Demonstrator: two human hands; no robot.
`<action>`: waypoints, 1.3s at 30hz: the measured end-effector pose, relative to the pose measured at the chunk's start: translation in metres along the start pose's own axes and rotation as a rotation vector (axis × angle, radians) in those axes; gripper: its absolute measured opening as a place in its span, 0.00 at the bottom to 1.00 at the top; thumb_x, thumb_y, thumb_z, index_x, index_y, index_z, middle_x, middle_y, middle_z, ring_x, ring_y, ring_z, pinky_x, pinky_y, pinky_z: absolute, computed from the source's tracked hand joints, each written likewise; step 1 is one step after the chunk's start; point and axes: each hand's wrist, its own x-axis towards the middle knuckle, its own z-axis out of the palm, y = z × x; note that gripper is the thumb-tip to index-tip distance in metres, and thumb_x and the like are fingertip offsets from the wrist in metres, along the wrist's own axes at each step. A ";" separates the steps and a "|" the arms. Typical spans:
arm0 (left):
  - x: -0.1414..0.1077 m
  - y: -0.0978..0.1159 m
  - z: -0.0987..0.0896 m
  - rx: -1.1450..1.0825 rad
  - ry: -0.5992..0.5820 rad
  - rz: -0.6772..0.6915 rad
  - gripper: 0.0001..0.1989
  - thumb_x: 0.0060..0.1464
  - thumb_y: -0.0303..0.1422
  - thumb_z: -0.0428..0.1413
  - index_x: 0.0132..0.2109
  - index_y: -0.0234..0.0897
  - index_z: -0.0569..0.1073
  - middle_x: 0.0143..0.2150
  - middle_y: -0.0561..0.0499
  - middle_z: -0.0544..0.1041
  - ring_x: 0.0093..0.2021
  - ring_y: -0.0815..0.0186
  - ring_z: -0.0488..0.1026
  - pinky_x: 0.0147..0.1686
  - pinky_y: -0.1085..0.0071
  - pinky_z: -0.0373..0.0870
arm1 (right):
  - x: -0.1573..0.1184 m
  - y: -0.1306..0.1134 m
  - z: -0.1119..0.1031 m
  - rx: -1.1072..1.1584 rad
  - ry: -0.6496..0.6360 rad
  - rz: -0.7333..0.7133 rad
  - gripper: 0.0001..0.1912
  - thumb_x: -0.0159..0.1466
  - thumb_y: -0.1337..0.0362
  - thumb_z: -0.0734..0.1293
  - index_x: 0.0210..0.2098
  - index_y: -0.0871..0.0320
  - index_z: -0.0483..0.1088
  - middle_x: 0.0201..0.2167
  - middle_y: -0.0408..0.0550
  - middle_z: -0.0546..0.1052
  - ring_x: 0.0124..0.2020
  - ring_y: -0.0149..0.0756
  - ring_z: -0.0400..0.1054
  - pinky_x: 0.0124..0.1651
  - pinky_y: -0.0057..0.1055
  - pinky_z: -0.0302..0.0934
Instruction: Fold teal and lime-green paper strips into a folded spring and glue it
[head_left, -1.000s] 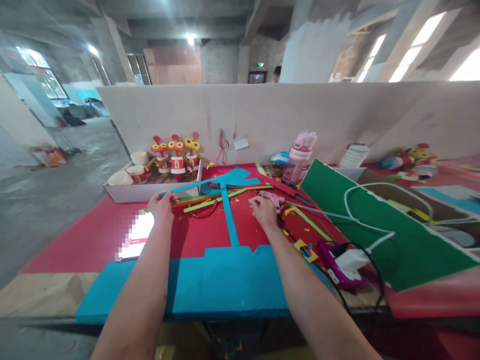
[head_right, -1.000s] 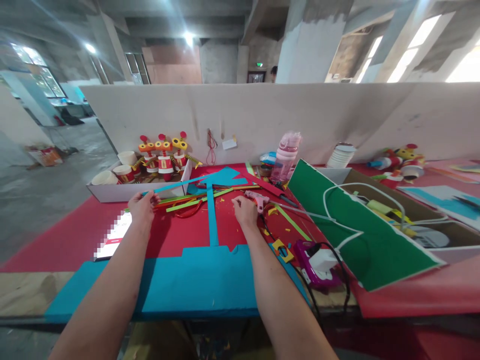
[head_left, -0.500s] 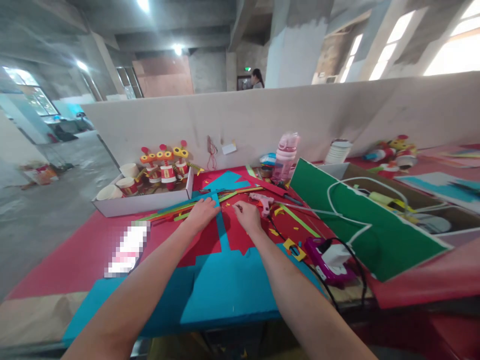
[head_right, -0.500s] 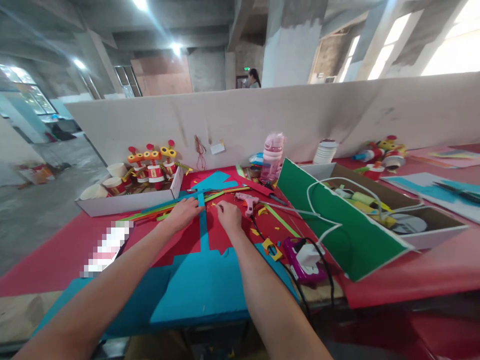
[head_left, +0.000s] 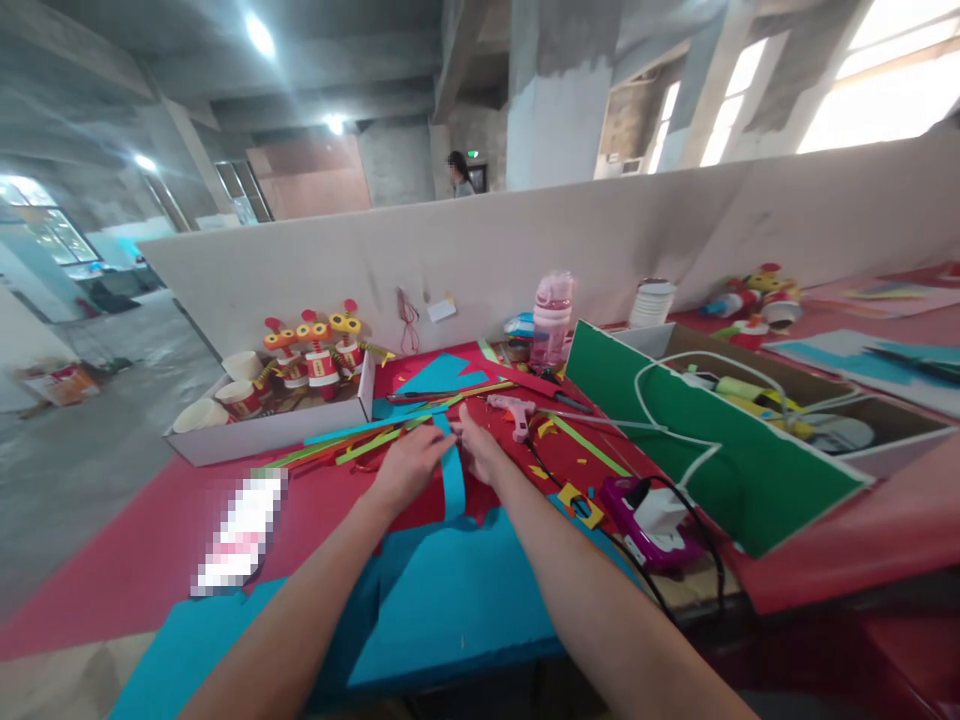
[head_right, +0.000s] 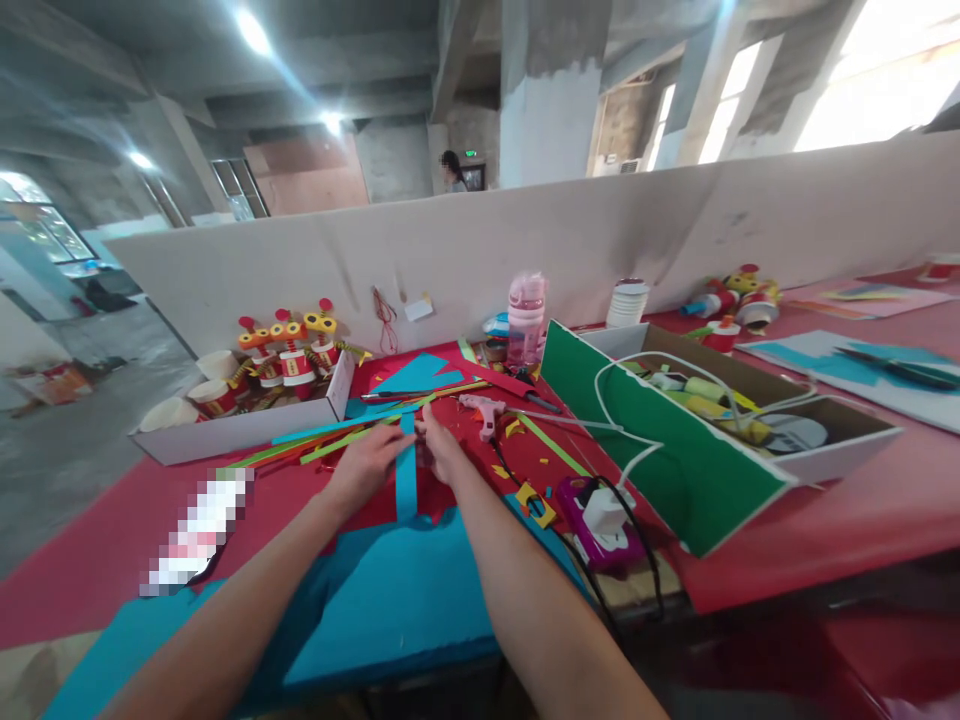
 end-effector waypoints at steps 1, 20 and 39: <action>-0.003 0.010 -0.001 -0.045 -0.036 0.057 0.16 0.59 0.28 0.45 0.51 0.38 0.72 0.44 0.42 0.73 0.45 0.61 0.70 0.45 0.63 0.69 | 0.001 -0.001 0.000 0.060 -0.040 0.040 0.32 0.63 0.41 0.50 0.38 0.61 0.70 0.25 0.49 0.76 0.23 0.32 0.69 0.27 0.27 0.63; -0.033 -0.034 -0.019 -1.518 -0.016 -0.686 0.22 0.47 0.31 0.61 0.52 0.41 0.72 0.42 0.45 0.76 0.36 0.64 0.73 0.42 0.64 0.68 | -0.027 0.003 0.036 0.051 -0.565 0.102 0.18 0.65 0.51 0.57 0.35 0.61 0.65 0.16 0.41 0.72 0.07 0.20 0.50 0.11 0.18 0.45; -0.042 -0.055 -0.033 -1.277 0.142 -0.663 0.05 0.43 0.32 0.63 0.30 0.37 0.80 0.44 0.43 0.75 0.45 0.58 0.72 0.44 0.62 0.68 | -0.030 -0.003 0.031 0.147 -0.648 0.302 0.34 0.66 0.44 0.42 0.44 0.64 0.66 0.33 0.57 0.78 0.31 0.38 0.75 0.36 0.37 0.69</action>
